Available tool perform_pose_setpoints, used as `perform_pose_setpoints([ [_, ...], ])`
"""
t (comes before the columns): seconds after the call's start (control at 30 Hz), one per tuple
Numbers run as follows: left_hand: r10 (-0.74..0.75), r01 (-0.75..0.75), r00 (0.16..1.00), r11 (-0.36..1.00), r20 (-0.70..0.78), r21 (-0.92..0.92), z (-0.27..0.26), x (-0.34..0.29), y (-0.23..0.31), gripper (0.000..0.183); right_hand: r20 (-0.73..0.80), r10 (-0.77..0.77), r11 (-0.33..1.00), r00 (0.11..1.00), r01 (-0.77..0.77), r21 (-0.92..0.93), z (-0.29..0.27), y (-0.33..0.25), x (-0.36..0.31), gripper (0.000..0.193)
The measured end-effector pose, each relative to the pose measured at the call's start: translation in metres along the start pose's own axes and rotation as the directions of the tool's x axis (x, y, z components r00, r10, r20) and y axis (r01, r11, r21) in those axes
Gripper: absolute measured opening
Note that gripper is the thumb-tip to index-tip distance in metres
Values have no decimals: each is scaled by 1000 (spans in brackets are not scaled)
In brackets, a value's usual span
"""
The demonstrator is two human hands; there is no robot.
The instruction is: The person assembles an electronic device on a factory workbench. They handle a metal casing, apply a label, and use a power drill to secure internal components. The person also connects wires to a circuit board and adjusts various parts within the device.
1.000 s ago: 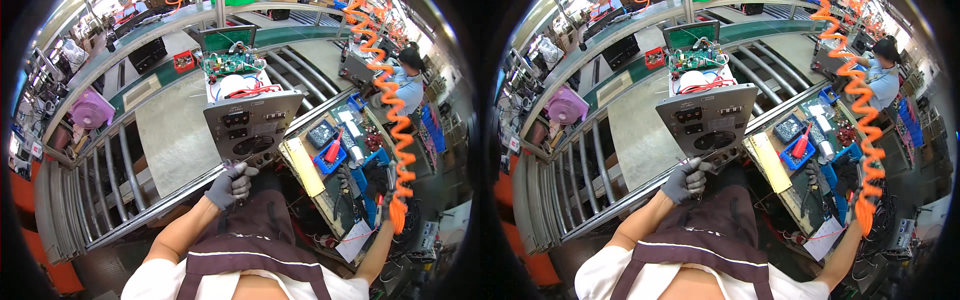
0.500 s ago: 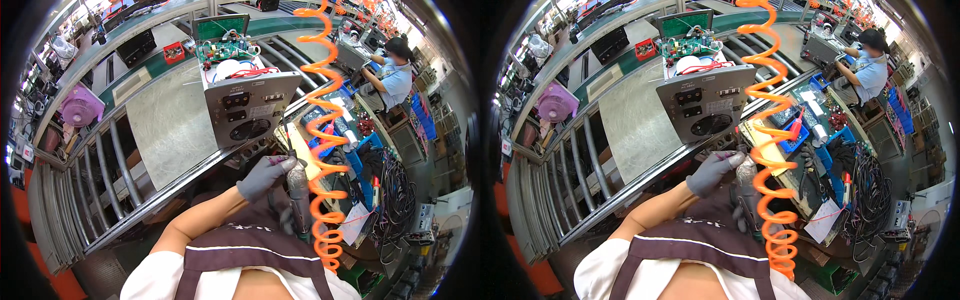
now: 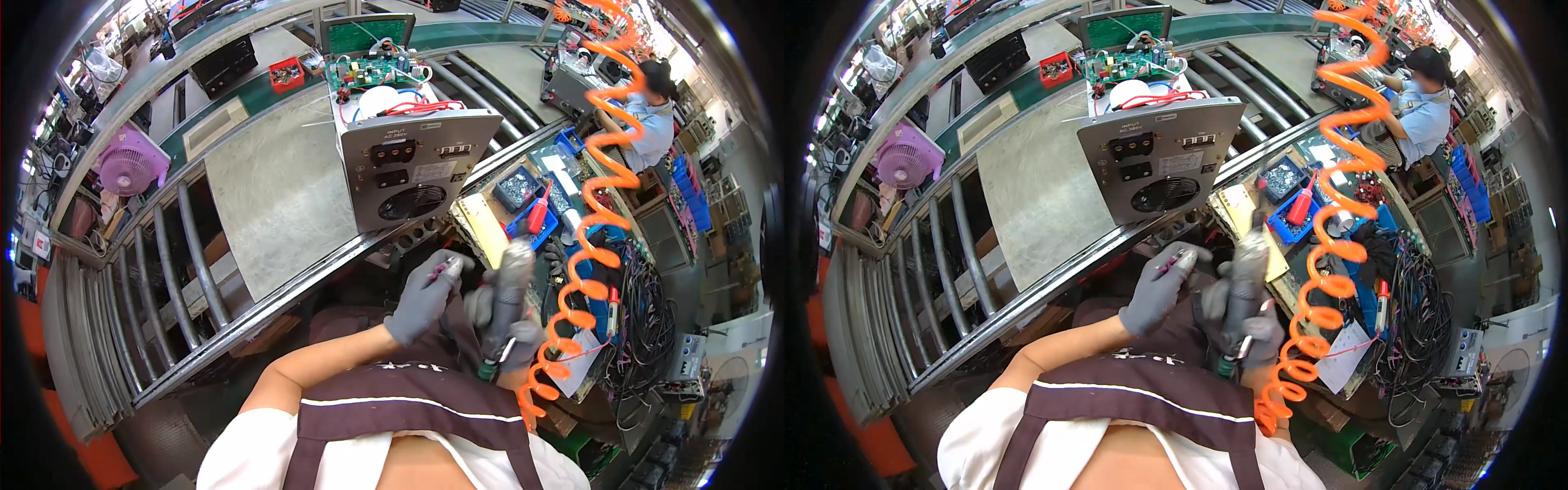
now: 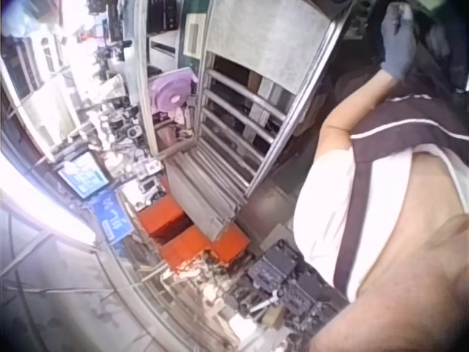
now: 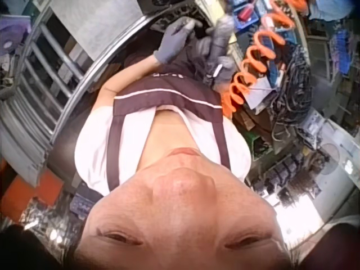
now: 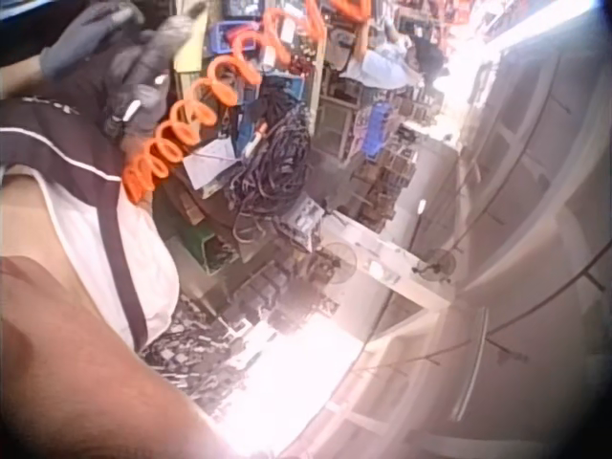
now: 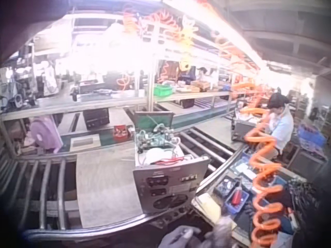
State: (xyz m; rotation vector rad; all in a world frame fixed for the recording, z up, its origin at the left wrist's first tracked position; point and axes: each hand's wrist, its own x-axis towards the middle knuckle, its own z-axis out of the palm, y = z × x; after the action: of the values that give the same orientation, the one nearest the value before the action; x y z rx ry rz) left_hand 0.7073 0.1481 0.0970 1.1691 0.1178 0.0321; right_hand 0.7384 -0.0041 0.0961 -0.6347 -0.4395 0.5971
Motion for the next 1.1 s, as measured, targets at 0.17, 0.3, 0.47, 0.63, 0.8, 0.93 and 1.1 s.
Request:
perform_pose_setpoints([
  [0.17, 237, -295, 950, 895, 206, 334, 8, -17, -16, 26, -230, -102, 989, 968, 73, -132, 20, -11, 27, 86],
  [0.3, -55, 25, 933, 996, 355, 89, -5, -10, -20, 29, -104, 121, 990, 987, -127, -57, 22, -3, 29, 95],
  [0.47, -362, 372, 928, 903, 84, -214, -18, -12, -12, 22, -141, 240, 968, 960, -249, -46, 15, 7, 29, 90],
  [0.63, -31, 19, 999, 949, -31, -314, -60, 4, 16, 25, -35, 219, 975, 975, -218, 31, 16, -18, 18, 73],
  [0.8, -136, 155, 988, 820, 75, -551, -72, 38, 38, 33, -98, 528, 837, 843, -537, -106, 31, -33, 7, 82],
  [0.93, -33, 37, 999, 860, 16, -509, -62, 62, 51, 39, -56, 489, 847, 871, -489, -207, 34, -21, 17, 84],
  [1.1, -30, 12, 999, 857, -26, -515, -52, 73, 66, 37, -65, 503, 847, 862, -506, -164, 33, -16, 29, 70],
])
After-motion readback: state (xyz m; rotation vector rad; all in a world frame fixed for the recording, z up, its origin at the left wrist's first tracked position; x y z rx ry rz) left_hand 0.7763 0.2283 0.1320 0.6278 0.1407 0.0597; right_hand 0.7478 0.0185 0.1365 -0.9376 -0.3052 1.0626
